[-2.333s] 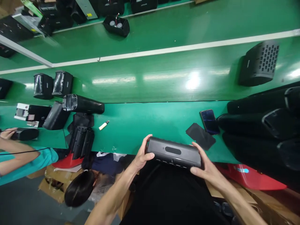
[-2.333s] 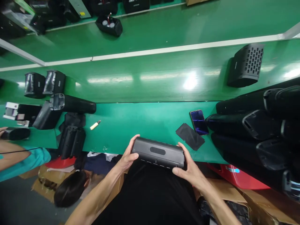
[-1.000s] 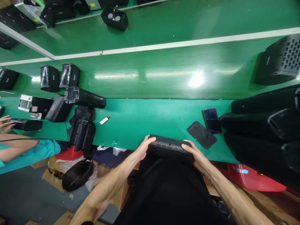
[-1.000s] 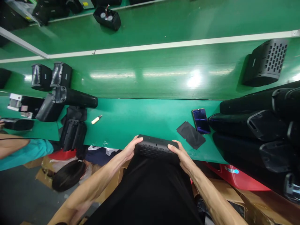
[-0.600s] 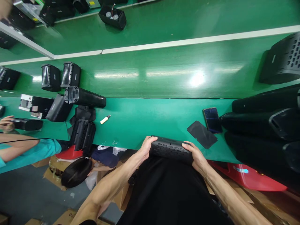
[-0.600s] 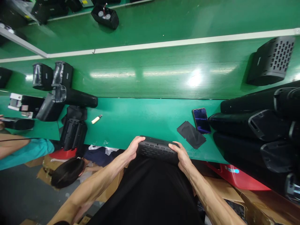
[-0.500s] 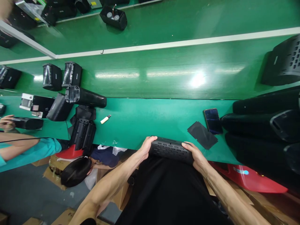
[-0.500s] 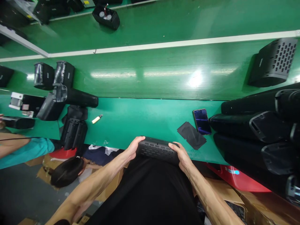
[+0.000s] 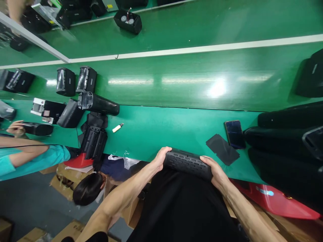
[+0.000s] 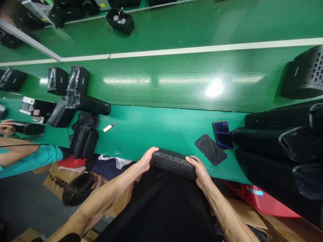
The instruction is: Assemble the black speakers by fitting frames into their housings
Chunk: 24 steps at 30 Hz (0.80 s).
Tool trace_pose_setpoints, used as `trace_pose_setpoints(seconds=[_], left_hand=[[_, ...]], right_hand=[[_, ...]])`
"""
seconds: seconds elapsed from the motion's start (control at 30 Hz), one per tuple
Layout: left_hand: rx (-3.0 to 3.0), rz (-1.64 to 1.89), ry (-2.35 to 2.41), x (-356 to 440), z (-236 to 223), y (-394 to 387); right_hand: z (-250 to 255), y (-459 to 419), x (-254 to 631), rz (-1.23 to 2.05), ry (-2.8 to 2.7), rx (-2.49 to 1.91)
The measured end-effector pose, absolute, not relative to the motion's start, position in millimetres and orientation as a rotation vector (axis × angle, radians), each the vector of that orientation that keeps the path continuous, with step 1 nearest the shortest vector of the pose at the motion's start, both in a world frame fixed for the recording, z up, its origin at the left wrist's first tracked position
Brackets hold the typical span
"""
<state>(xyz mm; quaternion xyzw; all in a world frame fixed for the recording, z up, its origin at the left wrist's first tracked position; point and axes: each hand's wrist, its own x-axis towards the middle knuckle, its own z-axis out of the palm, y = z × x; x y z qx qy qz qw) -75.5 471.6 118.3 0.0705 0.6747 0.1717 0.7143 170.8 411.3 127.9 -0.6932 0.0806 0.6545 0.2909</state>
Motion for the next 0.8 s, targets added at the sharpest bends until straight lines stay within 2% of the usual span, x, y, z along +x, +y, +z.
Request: trace_pose_setpoints(seconds=[0.27,0.67,0.8], left_hand=[[0.186,0.162,1.435,-85.0,123.9,481.5],[0.435,0.289,1.381,-90.8,119.1,468.6],[0.463,0.361,1.228,-96.7,118.7,468.3]], right_hand=[[128.8,418.1,175.7,1.909,0.334,-1.793],[125.1,416.4,175.5,1.922,0.412,-1.772],[120.9,413.3,179.4,1.914,0.384,-1.774]])
